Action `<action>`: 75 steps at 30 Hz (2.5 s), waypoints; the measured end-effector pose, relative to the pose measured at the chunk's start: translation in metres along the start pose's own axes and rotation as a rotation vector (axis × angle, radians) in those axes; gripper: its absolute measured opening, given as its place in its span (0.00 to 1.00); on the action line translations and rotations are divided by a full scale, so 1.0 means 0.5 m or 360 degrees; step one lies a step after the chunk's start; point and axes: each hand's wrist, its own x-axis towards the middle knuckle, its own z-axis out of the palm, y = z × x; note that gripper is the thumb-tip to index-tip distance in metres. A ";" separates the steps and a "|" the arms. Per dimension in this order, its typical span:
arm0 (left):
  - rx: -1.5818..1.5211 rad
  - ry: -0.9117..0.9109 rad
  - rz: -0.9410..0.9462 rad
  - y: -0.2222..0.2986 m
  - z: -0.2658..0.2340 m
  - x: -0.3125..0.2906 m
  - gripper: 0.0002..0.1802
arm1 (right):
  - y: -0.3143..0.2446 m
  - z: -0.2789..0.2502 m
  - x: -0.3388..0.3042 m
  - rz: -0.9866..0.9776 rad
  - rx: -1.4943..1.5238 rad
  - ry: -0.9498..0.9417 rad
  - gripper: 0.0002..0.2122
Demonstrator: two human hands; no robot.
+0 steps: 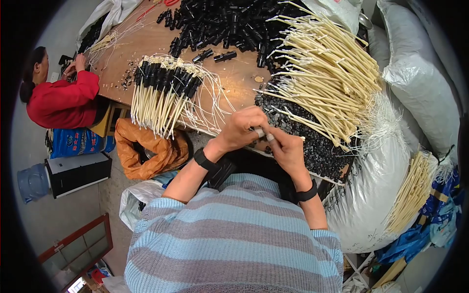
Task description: The person assembles components by hand, fitting a white tube into a black plastic piece and threading a white cord through the assembly. They then place the completed unit onto a pile on the table and repeat the process.
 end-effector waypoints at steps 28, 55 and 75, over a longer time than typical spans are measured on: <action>0.1070 0.0101 -0.0675 -0.037 -0.162 -0.111 0.11 | 0.025 -0.001 -0.023 0.0643 0.0459 0.0053 0.06; 0.1028 0.0239 -0.0685 -0.118 -0.020 0.043 0.18 | 0.043 -0.012 0.037 0.0946 0.1043 0.0258 0.05; 0.0148 0.0195 -0.0214 0.014 0.064 0.070 0.18 | 0.057 -0.001 0.054 0.0574 0.0686 0.0234 0.04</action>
